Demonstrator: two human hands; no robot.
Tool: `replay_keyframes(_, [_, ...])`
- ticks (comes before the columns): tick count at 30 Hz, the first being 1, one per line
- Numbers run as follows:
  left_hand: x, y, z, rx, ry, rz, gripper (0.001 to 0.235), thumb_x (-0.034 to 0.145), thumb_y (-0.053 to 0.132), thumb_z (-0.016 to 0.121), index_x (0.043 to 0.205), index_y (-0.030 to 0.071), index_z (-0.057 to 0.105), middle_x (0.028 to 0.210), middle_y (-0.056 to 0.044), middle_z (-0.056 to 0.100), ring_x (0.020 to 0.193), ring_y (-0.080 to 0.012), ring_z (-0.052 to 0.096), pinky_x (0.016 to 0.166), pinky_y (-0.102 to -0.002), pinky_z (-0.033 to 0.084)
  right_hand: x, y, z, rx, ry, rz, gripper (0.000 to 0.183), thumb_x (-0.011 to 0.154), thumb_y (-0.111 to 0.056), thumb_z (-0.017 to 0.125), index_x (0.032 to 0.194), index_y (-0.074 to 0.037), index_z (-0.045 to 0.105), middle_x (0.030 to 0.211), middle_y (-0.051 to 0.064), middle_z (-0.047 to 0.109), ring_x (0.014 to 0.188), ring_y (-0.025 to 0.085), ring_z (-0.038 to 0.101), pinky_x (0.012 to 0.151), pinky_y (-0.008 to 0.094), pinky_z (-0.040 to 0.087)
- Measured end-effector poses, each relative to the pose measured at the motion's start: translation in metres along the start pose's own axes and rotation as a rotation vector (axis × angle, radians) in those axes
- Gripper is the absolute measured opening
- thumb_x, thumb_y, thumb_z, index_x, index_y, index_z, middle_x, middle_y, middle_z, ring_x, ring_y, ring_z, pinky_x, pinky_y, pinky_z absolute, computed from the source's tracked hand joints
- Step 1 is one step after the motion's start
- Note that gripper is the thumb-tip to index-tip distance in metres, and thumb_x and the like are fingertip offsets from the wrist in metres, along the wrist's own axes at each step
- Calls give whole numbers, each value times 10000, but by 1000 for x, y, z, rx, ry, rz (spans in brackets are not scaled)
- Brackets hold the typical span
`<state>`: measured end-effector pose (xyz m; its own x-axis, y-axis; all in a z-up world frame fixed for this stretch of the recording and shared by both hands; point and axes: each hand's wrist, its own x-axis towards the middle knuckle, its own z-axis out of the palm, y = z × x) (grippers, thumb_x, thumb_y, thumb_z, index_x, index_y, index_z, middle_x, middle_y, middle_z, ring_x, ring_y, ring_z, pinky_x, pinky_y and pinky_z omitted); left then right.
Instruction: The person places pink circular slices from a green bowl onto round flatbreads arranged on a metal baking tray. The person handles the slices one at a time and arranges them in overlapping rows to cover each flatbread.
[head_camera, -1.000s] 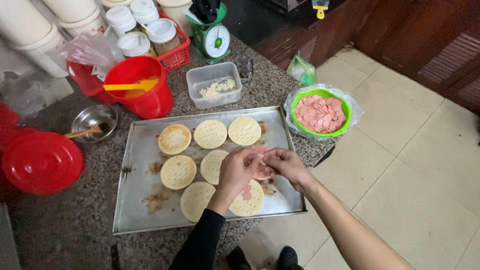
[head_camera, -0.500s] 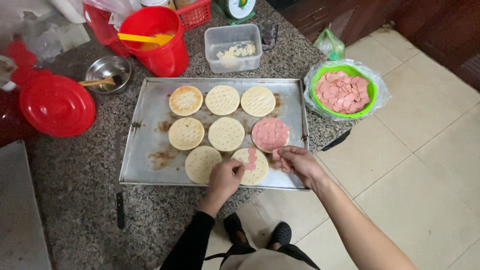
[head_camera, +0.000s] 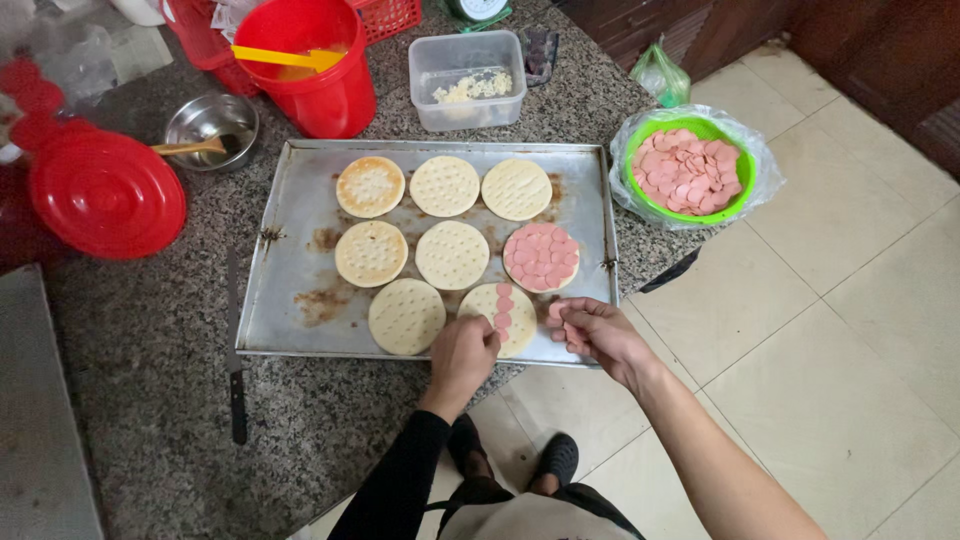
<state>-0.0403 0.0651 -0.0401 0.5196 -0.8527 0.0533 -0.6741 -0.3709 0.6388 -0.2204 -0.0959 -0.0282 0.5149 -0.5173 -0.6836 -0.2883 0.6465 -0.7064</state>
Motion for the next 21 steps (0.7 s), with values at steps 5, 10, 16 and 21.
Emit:
replay_keyframes(5, [0, 9, -10, 40, 6, -19, 223, 813, 238, 794, 761, 34, 722, 794, -157, 714, 768, -371, 698, 666, -492, 520, -8, -5, 11, 29, -65, -23, 227, 1013, -142, 573, 1187, -57, 691, 1000, 64, 774, 798, 127, 716, 612, 225, 555])
replay_keyframes(10, [8, 14, -22, -413, -26, -59, 224, 898, 266, 735, 926, 45, 759, 827, -115, 778, 724, -235, 738, 660, -375, 555, -9, -9, 27, 28, -119, -41, 229, 999, -106, 574, 1194, -45, 678, 1017, 71, 764, 834, 151, 740, 613, 234, 565])
replay_keyframes(16, [16, 14, -14, -598, -72, -96, 274, 864, 272, 765, 1000, 34, 759, 840, -125, 780, 720, -193, 728, 657, -325, 564, -7, -9, 43, -39, -200, -58, 245, 1005, -124, 599, 1229, -58, 676, 1038, 67, 753, 841, 155, 738, 601, 223, 541])
replay_keyframes(21, [8, -2, -22, -283, 94, -70, 178, 853, 228, 774, 870, 51, 760, 815, -136, 747, 718, -271, 722, 666, -387, 559, -3, -7, 30, -15, -132, -9, 275, 1007, -130, 538, 1240, -47, 657, 1061, 105, 767, 861, 171, 742, 646, 251, 580])
